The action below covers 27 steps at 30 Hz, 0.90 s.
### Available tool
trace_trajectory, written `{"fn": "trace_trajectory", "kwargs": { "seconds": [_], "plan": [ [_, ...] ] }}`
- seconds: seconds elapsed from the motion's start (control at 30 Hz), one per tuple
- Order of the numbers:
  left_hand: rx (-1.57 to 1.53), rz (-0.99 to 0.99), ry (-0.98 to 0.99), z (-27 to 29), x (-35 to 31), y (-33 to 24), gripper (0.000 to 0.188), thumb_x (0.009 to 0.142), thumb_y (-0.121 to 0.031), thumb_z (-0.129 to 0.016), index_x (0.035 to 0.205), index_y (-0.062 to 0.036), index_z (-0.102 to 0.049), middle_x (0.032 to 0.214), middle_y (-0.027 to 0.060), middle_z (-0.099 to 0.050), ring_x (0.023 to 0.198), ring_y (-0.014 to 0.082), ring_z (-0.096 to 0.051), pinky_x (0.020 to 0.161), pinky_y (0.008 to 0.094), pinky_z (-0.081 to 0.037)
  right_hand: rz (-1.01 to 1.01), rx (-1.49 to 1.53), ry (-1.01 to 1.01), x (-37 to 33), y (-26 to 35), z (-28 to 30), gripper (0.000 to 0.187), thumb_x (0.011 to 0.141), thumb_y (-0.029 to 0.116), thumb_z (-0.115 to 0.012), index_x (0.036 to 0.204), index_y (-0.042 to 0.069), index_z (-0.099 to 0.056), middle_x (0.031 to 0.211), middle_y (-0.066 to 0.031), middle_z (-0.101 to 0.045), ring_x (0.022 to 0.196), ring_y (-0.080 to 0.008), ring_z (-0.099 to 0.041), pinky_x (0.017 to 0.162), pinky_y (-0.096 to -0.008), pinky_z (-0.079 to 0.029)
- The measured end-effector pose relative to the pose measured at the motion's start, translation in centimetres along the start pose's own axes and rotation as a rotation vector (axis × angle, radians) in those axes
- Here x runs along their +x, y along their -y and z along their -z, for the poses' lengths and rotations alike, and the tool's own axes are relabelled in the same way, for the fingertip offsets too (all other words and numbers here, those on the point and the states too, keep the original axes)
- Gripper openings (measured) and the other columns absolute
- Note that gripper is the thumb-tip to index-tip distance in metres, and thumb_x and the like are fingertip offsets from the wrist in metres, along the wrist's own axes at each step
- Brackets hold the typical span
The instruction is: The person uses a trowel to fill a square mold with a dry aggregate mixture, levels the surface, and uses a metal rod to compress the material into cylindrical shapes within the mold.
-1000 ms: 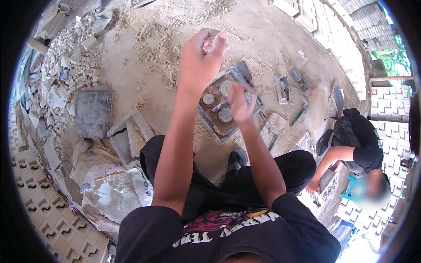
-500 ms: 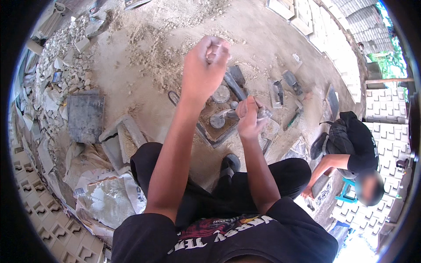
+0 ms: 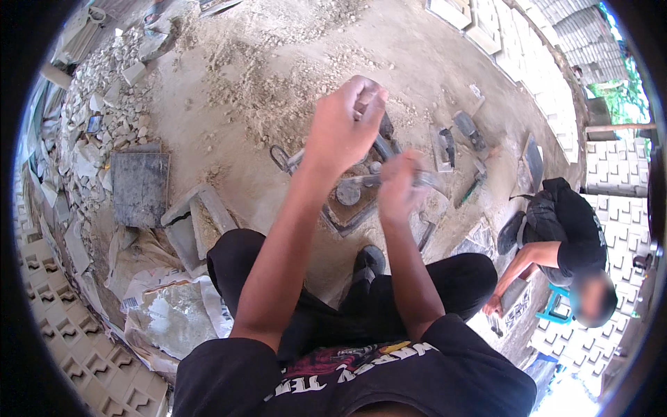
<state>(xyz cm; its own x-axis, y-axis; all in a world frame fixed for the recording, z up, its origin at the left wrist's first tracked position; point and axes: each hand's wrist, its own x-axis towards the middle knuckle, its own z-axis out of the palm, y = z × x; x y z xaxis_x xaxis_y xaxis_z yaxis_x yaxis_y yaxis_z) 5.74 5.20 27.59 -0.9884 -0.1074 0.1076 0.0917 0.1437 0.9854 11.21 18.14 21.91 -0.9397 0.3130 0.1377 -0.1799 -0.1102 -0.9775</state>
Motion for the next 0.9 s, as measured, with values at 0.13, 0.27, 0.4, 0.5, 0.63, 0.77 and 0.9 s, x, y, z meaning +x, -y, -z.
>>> {"fn": "trace_trajectory", "kwargs": {
  "seconds": [0.13, 0.27, 0.4, 0.5, 0.63, 0.77, 0.9],
  "plan": [
    [-0.063, -0.045, -0.096, 0.7, 0.9, 1.1, 0.027, 0.095, -0.024, -0.060, 0.099, 0.0023, -0.062, 0.082, 0.0074, -0.068, 0.076, 0.0107, -0.063, 0.069, 0.0256, -0.049, -0.095, 0.344, 0.028, 0.4, -5.5, 1.1, 0.017, 0.096, 0.009, -0.056, 0.080, 0.006, -0.056, 0.072, 0.0023, -0.051, 0.058, -0.0047, -0.043, 0.049, -0.0222, -0.035],
    [-0.116, -0.056, -0.086, 0.9, 0.2, -0.1, 0.027, 0.096, -0.023, -0.058, 0.099, 0.0031, -0.062, 0.081, 0.0069, -0.067, 0.078, 0.0122, -0.064, 0.071, 0.0253, -0.049, 0.039, 0.233, 0.262, -0.4, -0.1, 1.5, 0.030, 0.098, 0.011, -0.054, 0.068, 0.008, -0.050, 0.064, 0.0031, -0.047, 0.057, -0.0047, -0.041, 0.050, -0.0238, -0.036],
    [-0.198, -0.057, -0.162, 2.1, 0.9, -0.6, 0.023, 0.093, -0.020, -0.060, 0.099, 0.0021, -0.062, 0.078, 0.0100, -0.067, 0.071, 0.0135, -0.064, 0.066, 0.0271, -0.049, -0.072, 0.137, 0.072, -0.4, -3.4, -0.5, 0.042, 0.101, 0.018, -0.046, 0.061, 0.014, -0.035, 0.052, 0.0043, -0.031, 0.047, -0.0064, -0.027, 0.045, -0.0270, -0.019],
    [-0.184, -0.052, -0.203, 2.9, 0.6, -0.7, 0.020, 0.092, -0.018, -0.061, 0.097, 0.0014, -0.062, 0.077, 0.0111, -0.068, 0.068, 0.0132, -0.063, 0.063, 0.0276, -0.049, -0.002, 0.179, 0.235, -1.2, -0.7, -0.9, 0.039, 0.099, 0.015, -0.052, 0.062, 0.009, -0.040, 0.057, 0.0044, -0.037, 0.052, -0.0045, -0.032, 0.046, -0.0251, -0.021],
    [-0.281, -0.120, -0.208, 3.4, 1.6, -0.4, 0.018, 0.094, -0.017, -0.059, 0.095, 0.0009, -0.062, 0.077, 0.0091, -0.068, 0.068, 0.0110, -0.061, 0.062, 0.0270, -0.047, -0.143, 0.150, 0.193, -1.2, -3.8, -0.9, 0.037, 0.097, 0.012, -0.054, 0.061, 0.006, -0.047, 0.055, 0.0043, -0.040, 0.053, -0.0048, -0.034, 0.046, -0.0261, -0.023],
    [-0.297, -0.008, -0.217, 3.5, 0.8, -0.4, 0.021, 0.095, -0.019, -0.059, 0.095, 0.0012, -0.063, 0.076, 0.0072, -0.068, 0.068, 0.0089, -0.059, 0.063, 0.0251, -0.046, 0.239, -0.057, 0.198, -2.4, -2.2, -1.5, 0.039, 0.097, 0.015, -0.057, 0.060, 0.005, -0.047, 0.056, 0.0053, -0.042, 0.054, -0.0045, -0.035, 0.048, -0.0268, -0.026],
    [-0.228, -0.100, -0.192, 2.9, 1.3, 0.0, 0.022, 0.095, -0.020, -0.059, 0.093, 0.0012, -0.063, 0.076, 0.0068, -0.068, 0.065, 0.0077, -0.057, 0.059, 0.0245, -0.045, 0.055, -0.272, 0.427, -1.5, -4.8, 0.2, 0.041, 0.098, 0.016, -0.054, 0.061, 0.003, -0.045, 0.057, 0.0058, -0.040, 0.055, -0.0047, -0.034, 0.048, -0.0267, -0.026]
  ]
}}
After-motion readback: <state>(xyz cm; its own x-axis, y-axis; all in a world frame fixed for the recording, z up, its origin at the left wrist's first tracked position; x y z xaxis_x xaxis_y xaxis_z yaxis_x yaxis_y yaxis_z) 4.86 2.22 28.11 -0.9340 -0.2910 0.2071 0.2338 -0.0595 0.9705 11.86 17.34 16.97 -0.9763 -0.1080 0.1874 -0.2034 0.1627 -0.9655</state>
